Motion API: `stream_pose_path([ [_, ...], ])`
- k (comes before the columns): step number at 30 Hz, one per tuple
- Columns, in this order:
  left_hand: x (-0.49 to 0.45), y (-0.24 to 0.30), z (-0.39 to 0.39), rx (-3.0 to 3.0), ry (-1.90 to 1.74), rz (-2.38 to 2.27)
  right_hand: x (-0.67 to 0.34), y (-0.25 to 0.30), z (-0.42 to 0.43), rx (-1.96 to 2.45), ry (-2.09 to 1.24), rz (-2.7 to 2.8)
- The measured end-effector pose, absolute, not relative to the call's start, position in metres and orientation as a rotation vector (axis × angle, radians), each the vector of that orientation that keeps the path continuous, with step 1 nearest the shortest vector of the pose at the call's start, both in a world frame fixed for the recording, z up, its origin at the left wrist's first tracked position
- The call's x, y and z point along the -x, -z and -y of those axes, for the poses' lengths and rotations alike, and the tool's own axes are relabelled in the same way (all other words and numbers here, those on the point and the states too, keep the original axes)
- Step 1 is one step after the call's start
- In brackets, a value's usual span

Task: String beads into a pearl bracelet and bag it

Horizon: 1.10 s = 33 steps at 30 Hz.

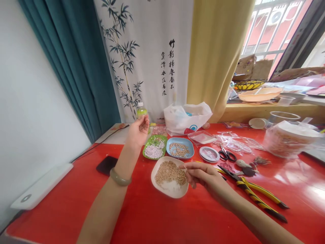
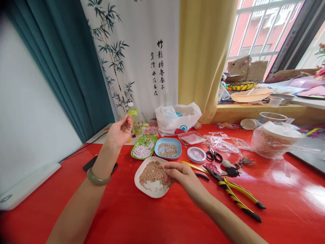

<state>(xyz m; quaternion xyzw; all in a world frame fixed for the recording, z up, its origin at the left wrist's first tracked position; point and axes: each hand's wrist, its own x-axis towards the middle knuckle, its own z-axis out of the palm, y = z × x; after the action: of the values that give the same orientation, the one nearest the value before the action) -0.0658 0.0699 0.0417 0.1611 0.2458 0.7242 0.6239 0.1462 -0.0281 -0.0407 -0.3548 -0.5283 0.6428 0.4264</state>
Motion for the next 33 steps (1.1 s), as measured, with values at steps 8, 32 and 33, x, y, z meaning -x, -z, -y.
stream_pose_path([
  [8, 0.063, -0.035, -0.070, -0.435, -1.692, -0.552, -0.148, 0.035, 0.027, 1.025, -1.394, 1.471],
  [32, 0.033, -0.034, -0.041, -1.414, -1.170, -0.806, -0.157, 0.046, 0.011, 1.263, -0.981, 1.918],
  [33, 0.031, -0.033, -0.040, -1.459, -1.137, -0.814, -0.158, 0.042, 0.010, 1.271, -0.991, 1.852],
])
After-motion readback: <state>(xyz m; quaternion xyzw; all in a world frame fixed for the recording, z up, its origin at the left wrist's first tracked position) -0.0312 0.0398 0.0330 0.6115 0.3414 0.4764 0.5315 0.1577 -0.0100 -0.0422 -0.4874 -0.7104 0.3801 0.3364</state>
